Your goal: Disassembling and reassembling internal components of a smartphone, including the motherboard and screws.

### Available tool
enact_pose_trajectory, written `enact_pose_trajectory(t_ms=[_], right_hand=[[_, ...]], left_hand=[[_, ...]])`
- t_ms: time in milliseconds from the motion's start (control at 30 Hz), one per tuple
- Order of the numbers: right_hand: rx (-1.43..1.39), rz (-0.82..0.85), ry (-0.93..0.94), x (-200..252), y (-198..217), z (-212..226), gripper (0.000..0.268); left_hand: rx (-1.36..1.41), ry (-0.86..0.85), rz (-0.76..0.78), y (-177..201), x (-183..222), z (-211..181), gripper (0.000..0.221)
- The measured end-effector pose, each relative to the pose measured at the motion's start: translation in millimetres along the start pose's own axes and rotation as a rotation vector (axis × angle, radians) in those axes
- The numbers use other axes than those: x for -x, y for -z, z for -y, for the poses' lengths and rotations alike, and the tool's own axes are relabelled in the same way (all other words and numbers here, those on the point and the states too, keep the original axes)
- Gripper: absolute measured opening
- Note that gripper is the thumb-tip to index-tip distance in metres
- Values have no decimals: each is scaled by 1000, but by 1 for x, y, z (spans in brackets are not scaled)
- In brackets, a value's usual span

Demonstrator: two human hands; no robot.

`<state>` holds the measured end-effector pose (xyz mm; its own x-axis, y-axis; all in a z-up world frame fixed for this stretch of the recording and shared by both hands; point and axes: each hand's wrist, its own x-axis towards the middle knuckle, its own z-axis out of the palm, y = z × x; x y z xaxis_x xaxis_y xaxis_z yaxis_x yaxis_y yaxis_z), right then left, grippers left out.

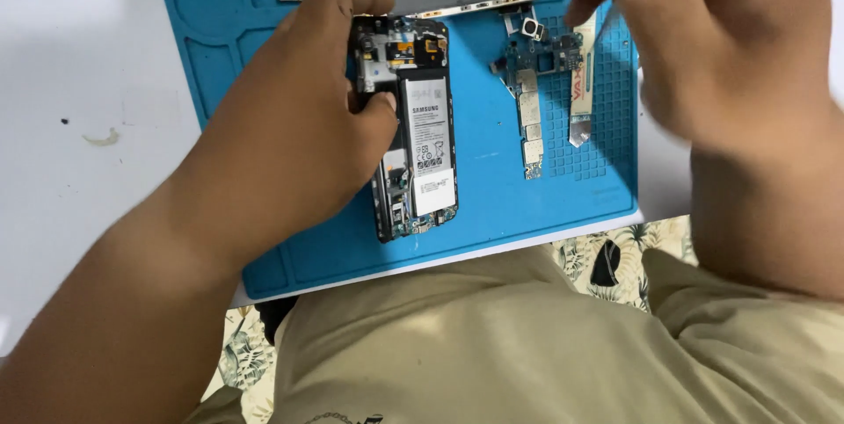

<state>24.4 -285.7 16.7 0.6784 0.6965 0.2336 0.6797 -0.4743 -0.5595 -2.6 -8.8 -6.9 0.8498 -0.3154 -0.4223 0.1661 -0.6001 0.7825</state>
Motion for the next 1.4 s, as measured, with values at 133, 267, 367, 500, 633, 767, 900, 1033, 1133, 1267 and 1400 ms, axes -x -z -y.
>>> enact_pose_trajectory(t_ms=[133, 267, 367, 500, 633, 767, 900, 1033, 1133, 1267, 1400], right_hand=[[-179, -106, -126, 38, -32, 13, 45], [-297, -260, -219, 63, -60, 15, 25], [-280, -410, -243, 76, -74, 16, 28], [-264, -504, -304, 88, -77, 12, 29], [-290, -525, -332, 85, -78, 13, 28], [-282, -514, -318, 87, -79, 8, 28], [-284, -540, -314, 90, -81, 5, 31], [-293, -554, -333, 85, -79, 9, 34], [-284, -559, -349, 84, -77, 9, 35], [-273, -540, -345, 86, -76, 9, 36], [-245, -552, -364, 81, -74, 15, 41]], left_hand=[[-114, -188, -71, -4, -1, 15, 55], [-300, 39, 8, 3, 1, 9, 57], [-470, 201, 101, 11, 6, 2, 62], [-791, 344, 212, 17, 14, -7, 65], [-877, 296, 214, 18, 15, 2, 65], [-906, 324, 267, 20, 18, -2, 74], [-860, 172, 198, 20, 20, 10, 82], [-800, -523, 29, 4, 11, 39, 103], [-794, -765, 69, -3, 6, 34, 95], [-767, -777, 207, 0, -2, 31, 61], [-819, -813, 155, -2, -3, 28, 46]])
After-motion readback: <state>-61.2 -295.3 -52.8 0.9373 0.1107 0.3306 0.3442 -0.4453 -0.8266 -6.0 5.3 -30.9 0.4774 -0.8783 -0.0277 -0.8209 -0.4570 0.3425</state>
